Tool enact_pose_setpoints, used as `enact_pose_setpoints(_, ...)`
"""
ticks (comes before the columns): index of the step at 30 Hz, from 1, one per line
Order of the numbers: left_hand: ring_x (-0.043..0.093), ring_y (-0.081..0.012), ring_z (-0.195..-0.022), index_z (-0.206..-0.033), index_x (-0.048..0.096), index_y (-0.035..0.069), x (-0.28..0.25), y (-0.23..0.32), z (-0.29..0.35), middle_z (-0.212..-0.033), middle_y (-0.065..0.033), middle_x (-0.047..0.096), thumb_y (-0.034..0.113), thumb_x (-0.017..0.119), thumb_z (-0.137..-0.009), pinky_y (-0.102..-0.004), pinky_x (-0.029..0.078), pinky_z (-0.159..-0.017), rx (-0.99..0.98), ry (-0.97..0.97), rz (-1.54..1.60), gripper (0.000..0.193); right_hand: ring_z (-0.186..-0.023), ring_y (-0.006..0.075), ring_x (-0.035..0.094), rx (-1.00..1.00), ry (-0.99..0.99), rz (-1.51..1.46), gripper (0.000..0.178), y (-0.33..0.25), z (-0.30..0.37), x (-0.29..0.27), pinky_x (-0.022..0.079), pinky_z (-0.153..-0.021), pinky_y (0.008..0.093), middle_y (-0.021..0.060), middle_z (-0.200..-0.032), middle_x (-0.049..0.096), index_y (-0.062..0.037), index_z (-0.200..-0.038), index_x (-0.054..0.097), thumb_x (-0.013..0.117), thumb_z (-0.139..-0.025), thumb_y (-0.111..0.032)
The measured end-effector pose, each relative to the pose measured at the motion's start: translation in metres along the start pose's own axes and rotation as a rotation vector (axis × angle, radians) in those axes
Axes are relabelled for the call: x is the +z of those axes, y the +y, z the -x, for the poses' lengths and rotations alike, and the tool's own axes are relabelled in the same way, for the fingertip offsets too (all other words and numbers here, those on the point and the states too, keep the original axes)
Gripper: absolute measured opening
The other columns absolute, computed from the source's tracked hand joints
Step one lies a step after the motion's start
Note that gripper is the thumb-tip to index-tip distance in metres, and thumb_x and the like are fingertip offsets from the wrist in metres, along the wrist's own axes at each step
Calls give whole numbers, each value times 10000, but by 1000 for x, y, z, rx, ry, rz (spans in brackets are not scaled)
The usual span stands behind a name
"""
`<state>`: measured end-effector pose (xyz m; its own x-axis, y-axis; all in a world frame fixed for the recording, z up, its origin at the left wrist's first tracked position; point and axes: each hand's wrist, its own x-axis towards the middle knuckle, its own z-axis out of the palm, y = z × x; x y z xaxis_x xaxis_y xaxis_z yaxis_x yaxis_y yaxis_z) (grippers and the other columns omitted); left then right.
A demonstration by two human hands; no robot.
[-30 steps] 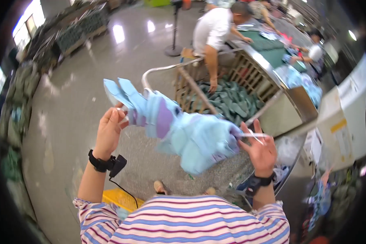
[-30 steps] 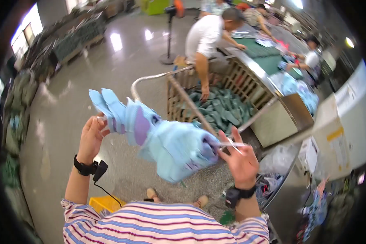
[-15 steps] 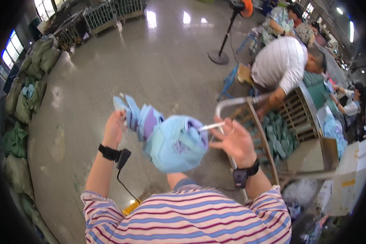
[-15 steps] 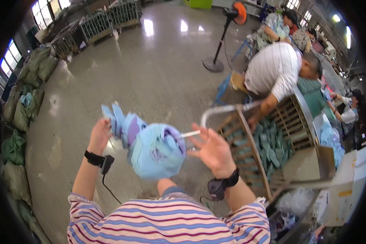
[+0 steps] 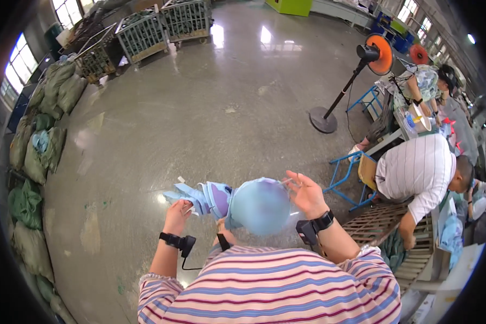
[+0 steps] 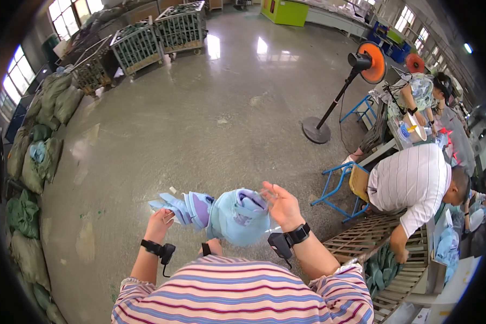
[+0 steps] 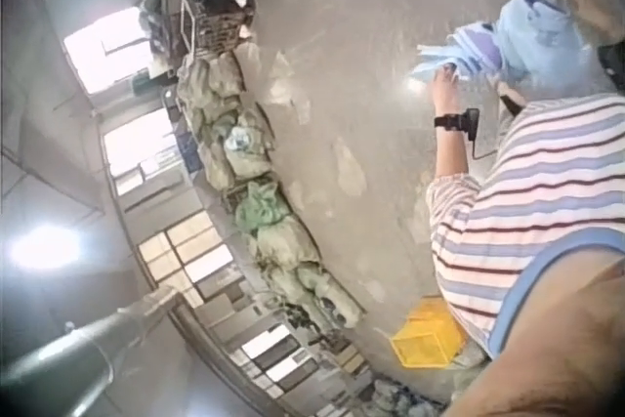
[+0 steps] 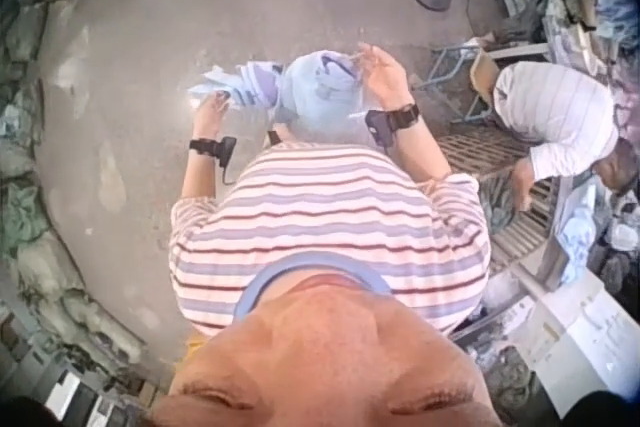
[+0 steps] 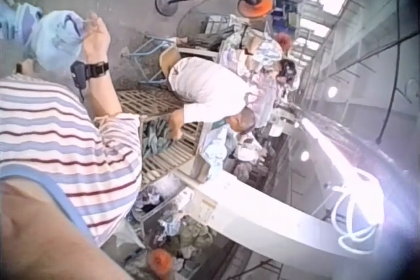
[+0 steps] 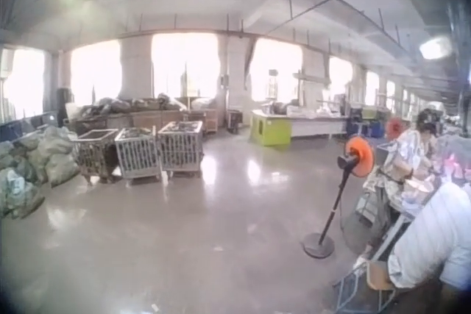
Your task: Collecting shoe insoles and completed shoes and arranging them on a workbench.
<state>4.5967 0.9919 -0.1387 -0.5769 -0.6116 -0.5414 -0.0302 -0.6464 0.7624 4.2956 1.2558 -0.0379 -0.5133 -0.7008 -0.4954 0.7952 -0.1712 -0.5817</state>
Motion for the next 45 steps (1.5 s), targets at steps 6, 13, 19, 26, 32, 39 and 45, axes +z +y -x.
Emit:
enact_pose_setpoints(6,555,-161,-836,-828,546,92,109,75,-204,-851,-19,581,214,474,-885,-289,424,-698,-79,-184,-127,153,-1136,164,401,-128,255,213,240,-101,-104,28,211,-962,437,38,-1182,537,-50,-971,620,518,-826,-211)
enact_pose_setpoints(13,534,-139,-658,-805,549,63,289,130,-452,-732,-11,569,139,466,-878,-252,424,-589,348,-422,-606,134,-942,185,568,-330,15,530,279,-211,-299,-22,410,-857,348,78,-1030,613,10,-1041,603,529,-842,-172)
enact_pose_setpoints(19,566,-165,-821,-873,551,22,430,271,-544,-905,-71,608,134,507,-855,-290,442,-736,407,-225,-152,121,-810,185,615,-250,-1,494,277,-362,-486,45,494,-709,300,96,-854,637,12,-972,628,529,-853,-217)
enact_pose_setpoints(26,558,-356,-726,-850,619,28,443,313,-802,-812,-198,614,142,569,-695,-410,439,-644,1005,13,-1395,199,-675,178,629,-274,-149,400,242,-523,-712,63,493,-615,279,85,-766,640,8,-797,634,524,-851,-201)
enact_pose_setpoints(32,518,-142,-748,-816,568,29,698,320,-952,-785,-5,537,124,514,-815,-284,443,-679,293,-532,-830,109,-552,151,580,-488,365,1041,232,-683,-856,-2,438,-518,286,88,-574,606,-2,-661,644,607,-715,-225)
enact_pose_setpoints(39,558,-228,-819,-785,513,41,986,319,-1080,-838,-78,570,175,470,-857,-325,442,-681,-313,-804,-500,158,-622,208,613,-597,772,570,214,-806,-974,-163,451,-551,324,120,-704,640,-116,-773,692,546,-742,-269)
enact_pose_setpoints(45,450,-96,-628,-777,499,48,1147,309,-1232,-680,3,471,107,439,-850,-280,387,-563,28,-967,-773,111,-550,166,574,-497,681,432,183,-951,-1072,-230,438,-487,296,62,-657,632,-73,-756,672,578,-731,-227)
